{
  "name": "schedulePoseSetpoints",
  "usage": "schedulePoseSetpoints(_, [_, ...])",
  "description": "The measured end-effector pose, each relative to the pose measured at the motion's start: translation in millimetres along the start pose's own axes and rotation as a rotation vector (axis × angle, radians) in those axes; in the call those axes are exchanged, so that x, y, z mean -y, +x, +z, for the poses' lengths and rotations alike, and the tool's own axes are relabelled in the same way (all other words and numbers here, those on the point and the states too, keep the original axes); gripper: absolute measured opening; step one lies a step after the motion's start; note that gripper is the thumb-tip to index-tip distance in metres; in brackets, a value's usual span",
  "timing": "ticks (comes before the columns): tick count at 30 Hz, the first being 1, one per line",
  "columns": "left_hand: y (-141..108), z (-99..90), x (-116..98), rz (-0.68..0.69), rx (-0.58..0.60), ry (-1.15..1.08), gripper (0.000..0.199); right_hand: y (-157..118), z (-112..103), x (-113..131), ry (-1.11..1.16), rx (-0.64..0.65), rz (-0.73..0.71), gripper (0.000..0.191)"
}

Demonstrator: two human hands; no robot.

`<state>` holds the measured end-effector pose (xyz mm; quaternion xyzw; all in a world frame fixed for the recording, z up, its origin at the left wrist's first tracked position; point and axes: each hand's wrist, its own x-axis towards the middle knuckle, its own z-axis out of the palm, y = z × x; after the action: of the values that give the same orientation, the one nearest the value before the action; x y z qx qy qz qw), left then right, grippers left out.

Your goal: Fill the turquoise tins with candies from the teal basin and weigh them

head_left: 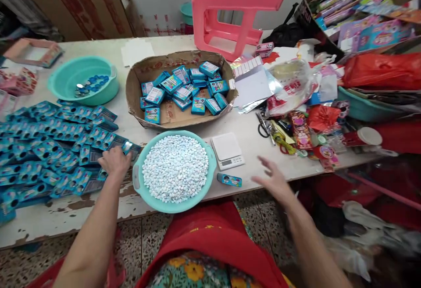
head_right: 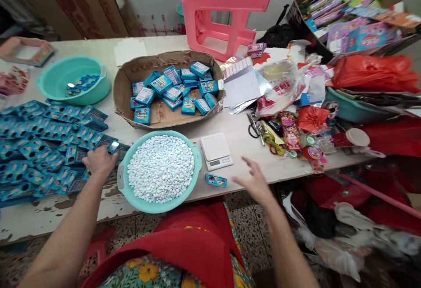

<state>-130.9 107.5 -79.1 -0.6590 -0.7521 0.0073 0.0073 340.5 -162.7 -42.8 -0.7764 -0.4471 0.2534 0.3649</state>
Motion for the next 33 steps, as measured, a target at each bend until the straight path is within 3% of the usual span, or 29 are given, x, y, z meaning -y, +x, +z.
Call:
schedulePoseSetpoints(2, [-1,11.0,2,-0.007,-0.074,-0.003,0.042,-19,24,-5,-0.118,0.180,-0.023,0.076])
schedulePoseSetpoints(3, [-3,12.5,2,-0.011,-0.113,-0.021,0.045,-26,38,-8,-0.164,0.226,-0.043,0.073])
schedulePoseSetpoints(5, [-10,9.6,0,0.009,-0.177,-0.082,0.051,-34,61,-10,-0.208,0.254,-0.076,0.052])
schedulePoseSetpoints(7, [-21,2.2,-10,0.054,-0.239,-0.174,0.052,-33,70,-10,-0.226,0.249,-0.093,0.032])
schedulePoseSetpoints(9, [-40,-5.7,-27,0.121,-0.291,-0.286,0.048,-25,63,-6,-0.218,0.234,-0.121,0.027])
schedulePoseSetpoints(11, [-66,-11.5,-53,0.240,-0.269,-0.395,0.045,-13,47,1,-0.189,0.189,-0.153,0.030])
schedulePoseSetpoints(15, [-127,-14.0,-113,0.544,-0.006,-0.448,0.051,24,25,13,-0.179,0.033,-0.207,0.033])
schedulePoseSetpoints(18, [-156,-12.6,-143,0.622,0.029,-0.339,0.058,60,32,16,-0.217,-0.026,-0.261,0.032])
schedulePoseSetpoints(22, [-154,-11.0,-153,0.563,-0.028,-0.276,0.041,97,51,10,-0.200,-0.004,-0.271,0.033])
schedulePoseSetpoints(25, [-141,-7.8,-153,0.531,-0.047,-0.293,0.029,103,47,1,-0.164,0.009,-0.290,0.048])
schedulePoseSetpoints(29, [-129,-2.5,-157,0.371,-0.052,-0.407,0.021,91,13,-24,-0.036,-0.055,-0.227,0.062])
schedulePoseSetpoints(33, [-122,-8.1,-166,-0.016,-0.105,-0.780,0.017,74,-27,-69,0.061,0.005,-0.058,0.055])
